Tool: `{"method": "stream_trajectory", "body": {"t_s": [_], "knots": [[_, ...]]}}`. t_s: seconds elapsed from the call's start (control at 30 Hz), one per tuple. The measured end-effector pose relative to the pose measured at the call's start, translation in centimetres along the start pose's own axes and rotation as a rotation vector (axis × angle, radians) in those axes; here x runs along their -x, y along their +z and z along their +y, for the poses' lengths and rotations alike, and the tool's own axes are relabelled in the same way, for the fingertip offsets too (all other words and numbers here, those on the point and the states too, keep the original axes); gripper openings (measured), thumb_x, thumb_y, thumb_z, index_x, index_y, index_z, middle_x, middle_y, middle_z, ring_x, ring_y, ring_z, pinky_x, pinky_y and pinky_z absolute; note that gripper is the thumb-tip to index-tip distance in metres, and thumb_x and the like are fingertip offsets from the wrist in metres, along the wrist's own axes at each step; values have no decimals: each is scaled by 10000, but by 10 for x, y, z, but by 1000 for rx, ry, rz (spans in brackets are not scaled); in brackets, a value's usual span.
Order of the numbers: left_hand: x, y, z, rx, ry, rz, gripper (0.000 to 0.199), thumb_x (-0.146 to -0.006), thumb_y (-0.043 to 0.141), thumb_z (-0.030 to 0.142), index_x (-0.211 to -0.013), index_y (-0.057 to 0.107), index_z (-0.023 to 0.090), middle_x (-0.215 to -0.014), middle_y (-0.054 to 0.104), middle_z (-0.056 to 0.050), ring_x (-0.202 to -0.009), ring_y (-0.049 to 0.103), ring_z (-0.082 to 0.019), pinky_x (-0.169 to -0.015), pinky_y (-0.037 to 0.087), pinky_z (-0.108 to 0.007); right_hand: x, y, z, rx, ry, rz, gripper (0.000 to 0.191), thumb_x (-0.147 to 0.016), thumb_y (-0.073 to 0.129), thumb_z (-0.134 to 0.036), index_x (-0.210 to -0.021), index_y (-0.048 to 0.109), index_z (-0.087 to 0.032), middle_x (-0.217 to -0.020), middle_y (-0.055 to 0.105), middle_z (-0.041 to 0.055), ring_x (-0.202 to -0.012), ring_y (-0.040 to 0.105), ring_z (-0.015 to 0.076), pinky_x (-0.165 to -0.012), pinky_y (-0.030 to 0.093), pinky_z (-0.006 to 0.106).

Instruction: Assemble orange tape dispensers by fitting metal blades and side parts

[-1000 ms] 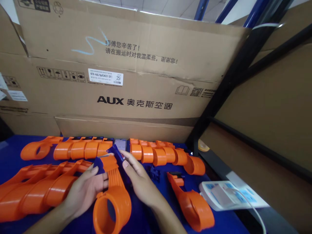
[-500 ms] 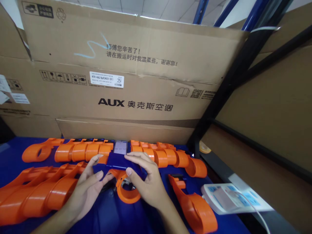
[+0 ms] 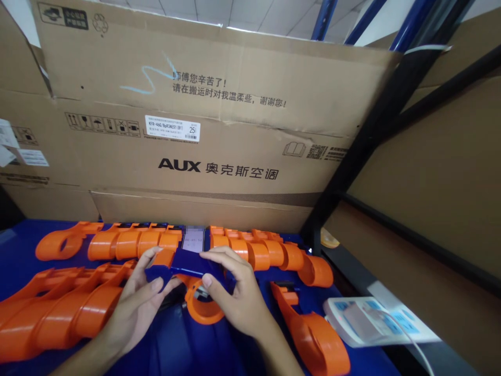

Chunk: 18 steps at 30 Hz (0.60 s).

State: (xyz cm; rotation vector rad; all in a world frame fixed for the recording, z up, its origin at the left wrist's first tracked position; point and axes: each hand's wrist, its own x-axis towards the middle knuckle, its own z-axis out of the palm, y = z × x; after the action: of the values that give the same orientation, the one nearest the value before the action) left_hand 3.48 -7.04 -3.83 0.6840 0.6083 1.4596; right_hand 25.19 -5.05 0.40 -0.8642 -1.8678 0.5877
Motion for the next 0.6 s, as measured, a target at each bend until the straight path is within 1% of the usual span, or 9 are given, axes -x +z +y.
{"method": "stream_trajectory", "body": {"t_s": [0.13,0.2,0.27,0.33,0.43,0.5,0.53,0.57,0.6], "knots": [[5,1,-1,-15,12,-5,635,-747,856,184,-1297,622,398,-1480,552,-4,-1339,535,-309,-1091,478,-439,3,0,-3,6,5,-57,419,-947,688,-404,-1349,660,-288,-1297,710,95,-1222,653,315,-1045,536,474],[7,1,-2,-19,11,-46,683,-720,868,186,-1316,612,399,-1489,552,-18,-1337,535,-328,-1051,503,-425,5,1,-4,-14,9,-73,482,-945,694,-407,-1405,607,-291,-1334,699,94,-1244,650,314,-1065,525,482],[9,-1,-3,-19,14,-88,709,-720,865,198,-1345,599,400,-1495,559,-36,-1320,556,-352,-1021,521,-436,7,2,-5,-32,7,-89,508,-941,701,-412,-1420,584,-290,-1330,704,92,-1232,663,308,-1060,530,478],[10,-3,-3,-28,19,-95,684,-745,850,216,-1353,604,411,-1499,572,-36,-1323,565,-365,-1033,512,-454,9,3,-5,-6,-12,-92,538,-919,726,-426,-1419,580,-289,-1306,713,93,-1199,681,308,-1040,541,473],[8,-5,-3,-53,28,-135,662,-769,838,264,-1383,615,370,-1506,591,-69,-1427,475,-393,-1133,425,-488,11,4,-3,172,-90,-65,657,-825,817,-456,-1418,585,-294,-1272,720,101,-1149,692,329,-1015,545,481],[4,-6,-1,-68,51,-164,671,-777,832,297,-1411,612,315,-1545,559,-104,-1495,382,-402,-1197,343,-501,11,5,1,326,-172,-51,721,-780,860,-452,-1426,584,-292,-1216,729,109,-1085,701,330,-980,554,483],[1,-5,-1,-76,60,-170,678,-782,828,306,-1422,606,297,-1562,541,-115,-1505,365,-405,-1209,324,-503,11,6,2,389,-213,-52,726,-784,862,-440,-1435,578,-286,-1183,731,113,-1045,705,323,-953,563,481],[-2,-5,0,-90,62,-168,676,-791,822,311,-1428,598,291,-1561,541,-123,-1493,386,-406,-1205,331,-505,11,6,4,439,-252,-58,717,-803,851,-425,-1445,568,-279,-1154,731,115,-1007,706,313,-925,572,476],[-4,-5,0,-116,60,-159,667,-802,818,312,-1429,591,293,-1539,563,-126,-1457,440,-405,-1183,364,-503,11,6,5,478,-287,-66,701,-824,837,-411,-1453,559,-273,-1134,729,117,-978,704,304,-899,579,471]]}}
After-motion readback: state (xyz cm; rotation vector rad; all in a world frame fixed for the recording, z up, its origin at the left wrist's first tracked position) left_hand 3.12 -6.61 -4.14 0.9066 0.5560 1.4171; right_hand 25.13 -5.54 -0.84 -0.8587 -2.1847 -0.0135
